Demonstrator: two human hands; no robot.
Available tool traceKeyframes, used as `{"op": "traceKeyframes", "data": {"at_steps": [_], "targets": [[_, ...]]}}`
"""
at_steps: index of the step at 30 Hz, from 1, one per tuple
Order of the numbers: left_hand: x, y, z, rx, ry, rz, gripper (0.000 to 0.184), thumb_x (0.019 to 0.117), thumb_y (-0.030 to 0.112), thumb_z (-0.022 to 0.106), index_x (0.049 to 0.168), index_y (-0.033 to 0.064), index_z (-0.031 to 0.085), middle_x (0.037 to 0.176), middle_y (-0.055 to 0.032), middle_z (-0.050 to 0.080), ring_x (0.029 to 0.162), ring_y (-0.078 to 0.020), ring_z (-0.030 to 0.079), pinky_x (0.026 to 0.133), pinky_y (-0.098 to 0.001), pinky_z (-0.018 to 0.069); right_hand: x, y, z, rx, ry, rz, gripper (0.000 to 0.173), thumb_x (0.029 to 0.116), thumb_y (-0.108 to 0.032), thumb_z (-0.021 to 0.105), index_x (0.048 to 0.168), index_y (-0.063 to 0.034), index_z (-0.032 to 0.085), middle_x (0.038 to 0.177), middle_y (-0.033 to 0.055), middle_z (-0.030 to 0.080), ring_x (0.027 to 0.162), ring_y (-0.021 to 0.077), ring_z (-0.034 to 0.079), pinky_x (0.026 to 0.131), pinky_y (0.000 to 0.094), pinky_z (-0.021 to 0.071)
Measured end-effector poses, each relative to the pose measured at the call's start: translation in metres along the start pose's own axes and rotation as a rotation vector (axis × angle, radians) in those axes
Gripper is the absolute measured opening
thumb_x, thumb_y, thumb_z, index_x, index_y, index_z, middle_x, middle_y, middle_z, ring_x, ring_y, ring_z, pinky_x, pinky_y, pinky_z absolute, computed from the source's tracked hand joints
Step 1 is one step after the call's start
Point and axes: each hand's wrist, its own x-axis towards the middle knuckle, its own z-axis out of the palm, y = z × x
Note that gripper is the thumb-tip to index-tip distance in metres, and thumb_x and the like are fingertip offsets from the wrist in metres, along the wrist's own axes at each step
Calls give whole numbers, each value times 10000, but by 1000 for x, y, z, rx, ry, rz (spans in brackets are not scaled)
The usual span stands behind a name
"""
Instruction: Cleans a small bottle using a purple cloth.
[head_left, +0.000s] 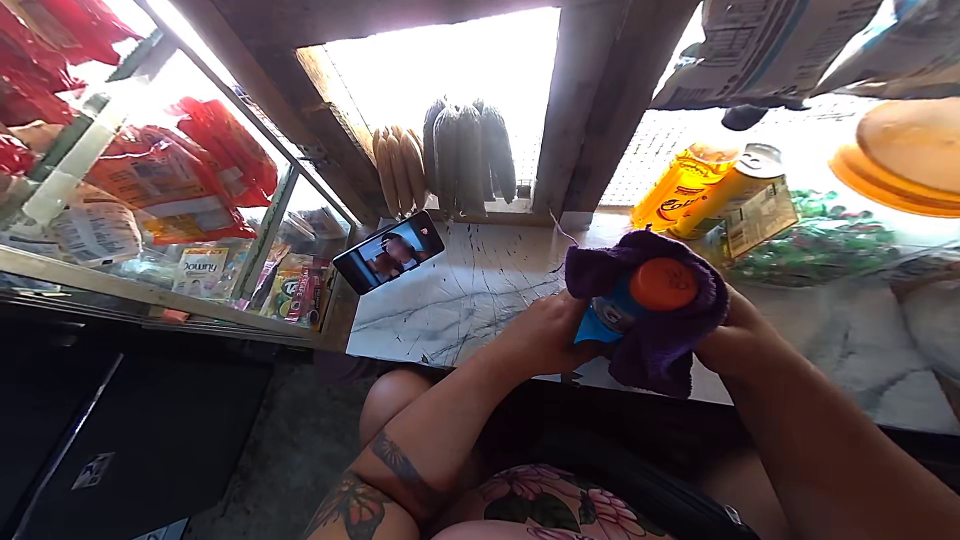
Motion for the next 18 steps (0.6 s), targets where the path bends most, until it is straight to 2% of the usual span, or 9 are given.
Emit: {"op": "traceKeyframes", "data": {"at_steps": [5,7,9,13,14,18], "targets": [[1,1,5,73,90,-38,564,823,220,810,1272,-23,571,1064,-175,693,997,-300,693,858,-511,561,0,0,10,-82,128,21,544,843,-348,787,1338,-312,564,1206,-212,653,1145,-51,603,974,202,538],[2,3,7,105,128,-61,574,805,220,818,1259,-35,576,1059,-193,680,987,-326,688,849,-522,559,-1,-1,19,-179,237,58,606,815,-337,792,1350,-223,531,1189,-172,651,1124,-50,608,959,203,544],[2,5,11,146,188,-66,538,782,206,826,1194,-52,595,1025,-205,667,933,-339,689,787,-521,565,-1,0,28,-259,318,50,652,806,-333,793,1359,-138,506,1190,-137,647,1116,-60,606,953,194,545],[2,8,14,165,215,-82,562,768,234,843,1193,-50,610,1012,-207,668,928,-345,688,782,-522,563,0,-5,27,-400,346,60,662,777,-328,787,1305,-16,537,1144,-69,655,1078,-99,591,931,151,521],[2,8,14,164,217,-78,563,770,242,840,1194,-49,610,1003,-205,670,927,-343,689,782,-518,564,1,-6,24,-400,324,47,636,780,-328,787,1288,-25,554,1134,-79,660,1075,-102,593,927,148,524],[2,7,15,157,208,-80,571,774,249,833,1214,-35,605,1018,-200,666,929,-338,683,789,-510,563,2,-3,6,-229,159,-14,540,824,-338,790,1305,-215,579,1180,-190,658,1131,-69,601,970,187,535]]}}
